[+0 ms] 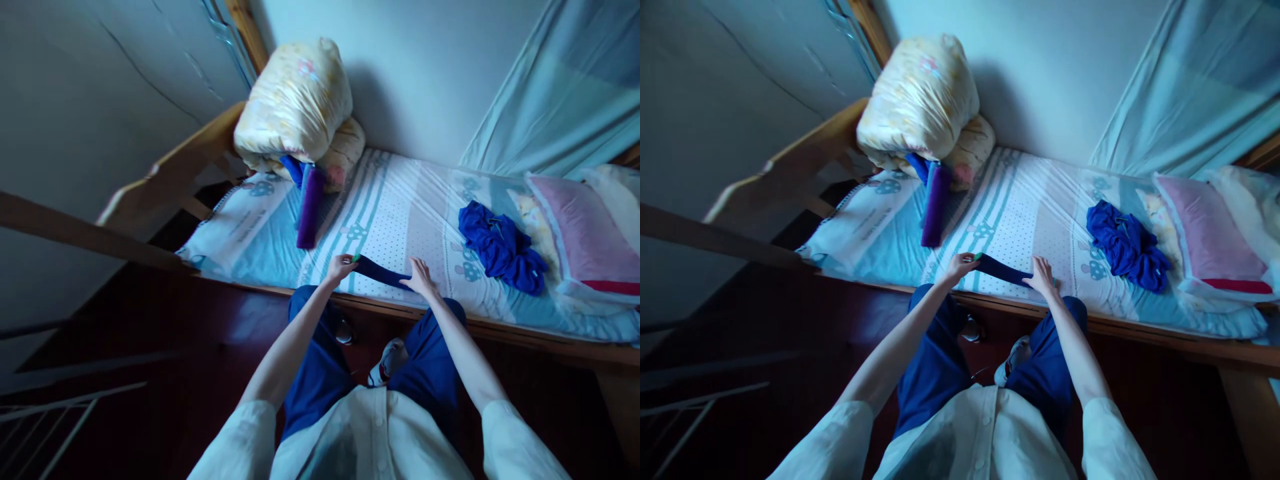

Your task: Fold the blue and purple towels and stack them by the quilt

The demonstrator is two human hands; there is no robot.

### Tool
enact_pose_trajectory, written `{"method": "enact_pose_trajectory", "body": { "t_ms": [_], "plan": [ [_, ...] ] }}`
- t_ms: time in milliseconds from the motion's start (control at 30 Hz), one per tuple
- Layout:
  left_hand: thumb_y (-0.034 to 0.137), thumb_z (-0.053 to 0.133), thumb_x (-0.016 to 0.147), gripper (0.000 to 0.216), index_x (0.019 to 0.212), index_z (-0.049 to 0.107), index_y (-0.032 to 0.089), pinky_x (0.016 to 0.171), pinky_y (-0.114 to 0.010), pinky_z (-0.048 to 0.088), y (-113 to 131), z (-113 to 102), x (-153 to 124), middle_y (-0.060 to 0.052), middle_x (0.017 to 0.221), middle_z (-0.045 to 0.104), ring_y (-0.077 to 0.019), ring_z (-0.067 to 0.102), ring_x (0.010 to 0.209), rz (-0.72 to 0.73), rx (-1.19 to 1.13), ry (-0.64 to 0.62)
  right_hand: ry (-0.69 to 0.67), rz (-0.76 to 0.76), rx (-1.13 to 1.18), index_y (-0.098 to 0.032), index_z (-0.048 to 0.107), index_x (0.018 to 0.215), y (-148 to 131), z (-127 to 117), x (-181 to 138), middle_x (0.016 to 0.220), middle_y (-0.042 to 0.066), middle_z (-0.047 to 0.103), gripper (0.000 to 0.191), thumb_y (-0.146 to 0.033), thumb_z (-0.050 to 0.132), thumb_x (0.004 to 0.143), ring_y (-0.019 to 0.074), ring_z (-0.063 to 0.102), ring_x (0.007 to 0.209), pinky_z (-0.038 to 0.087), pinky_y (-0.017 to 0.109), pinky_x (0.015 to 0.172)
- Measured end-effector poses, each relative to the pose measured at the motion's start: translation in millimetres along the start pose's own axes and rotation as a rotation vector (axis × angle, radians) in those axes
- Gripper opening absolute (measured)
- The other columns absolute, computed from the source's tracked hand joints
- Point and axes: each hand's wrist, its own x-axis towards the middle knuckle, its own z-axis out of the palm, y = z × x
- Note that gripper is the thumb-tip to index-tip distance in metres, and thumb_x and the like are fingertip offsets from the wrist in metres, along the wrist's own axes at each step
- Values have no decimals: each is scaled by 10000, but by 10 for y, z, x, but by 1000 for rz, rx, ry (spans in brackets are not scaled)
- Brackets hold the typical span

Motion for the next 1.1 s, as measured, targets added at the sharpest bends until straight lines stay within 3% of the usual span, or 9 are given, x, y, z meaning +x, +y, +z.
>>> {"method": "enact_pose_trajectory", "body": {
  "t_ms": [167, 267, 333, 400, 567, 633, 733, 933, 1100],
  "plan": [
    [354, 772, 698, 304, 922, 750, 150, 739, -303, 555, 635, -40, -218, -65, 855, 746, -219, 703, 811, 306, -34, -23, -4, -158, 268, -205, 589, 1365, -620, -192, 314, 1380, 136, 627, 865, -359, 901, 573, 313, 564, 1284, 460, 429, 1068],
    [395, 776, 730, 280, 895, 755, 170, 784, -324, 571, 946, -122, -332, -77, 907, 737, -211, 693, 825, 481, -31, -6, -60, -161, 363, -195, 738, 1065, -920, -296, 419, 1004, 34, 772, 560, -334, 889, 544, 271, 698, 970, 550, 357, 849],
    [396, 753, 763, 265, 905, 752, 172, 809, -331, 577, 1067, -223, -373, -85, 944, 719, -203, 687, 845, 554, -71, 16, -46, -140, 394, -166, 748, 823, -1088, -377, 468, 761, -6, 748, 328, -330, 863, 563, 239, 698, 788, 539, 300, 705],
    [388, 720, 802, 288, 993, 733, 173, 843, -336, 581, 1101, -351, -385, -101, 1051, 699, -211, 683, 947, 595, -185, 31, 16, -110, 427, -158, 720, 698, -1257, -464, 517, 648, -11, 711, 253, -341, 846, 578, 223, 683, 702, 510, 268, 620],
    [392, 772, 762, 604, 1297, 567, 200, 1031, -420, 510, 783, -634, -285, -147, 1344, 612, -257, 587, 1257, 550, -502, -15, 141, -80, 562, -166, 720, 688, -1793, -638, 698, 678, 40, 750, 279, -410, 827, 607, 238, 714, 716, 519, 266, 589],
    [366, 828, 686, 700, 1305, 550, 196, 1076, -460, 468, 540, -700, -202, -160, 1354, 614, -279, 570, 1289, 487, -494, -20, 161, -70, 629, -163, 712, 673, -2072, -650, 794, 699, 68, 760, 303, -436, 827, 610, 250, 727, 727, 535, 278, 593],
    [325, 872, 581, 757, 1260, 571, 177, 1092, -487, 441, 163, -788, -65, -156, 1316, 640, -302, 585, 1263, 401, -375, 94, 148, -61, 750, -163, 701, 670, -2547, -585, 953, 710, 75, 764, 337, -460, 842, 595, 256, 736, 730, 553, 290, 590],
    [312, 829, 589, 544, 1070, 628, 157, 847, -381, 540, -255, -1098, 167, -53, 936, 710, -258, 683, 930, 195, -238, 438, 103, -120, 952, -165, 721, 742, -3464, -256, 1283, 789, 69, 782, 337, -436, 853, 592, 250, 749, 779, 593, 306, 639],
    [257, 776, 593, 382, 931, 639, 144, 700, -304, 507, -341, -1362, 354, -36, 811, 692, -210, 664, 795, 129, -279, 535, 105, -147, 893, -172, 707, 709, -3918, -1, 1514, 762, 56, 773, 335, -449, 848, 583, 250, 749, 800, 582, 293, 651]
  ]
}}
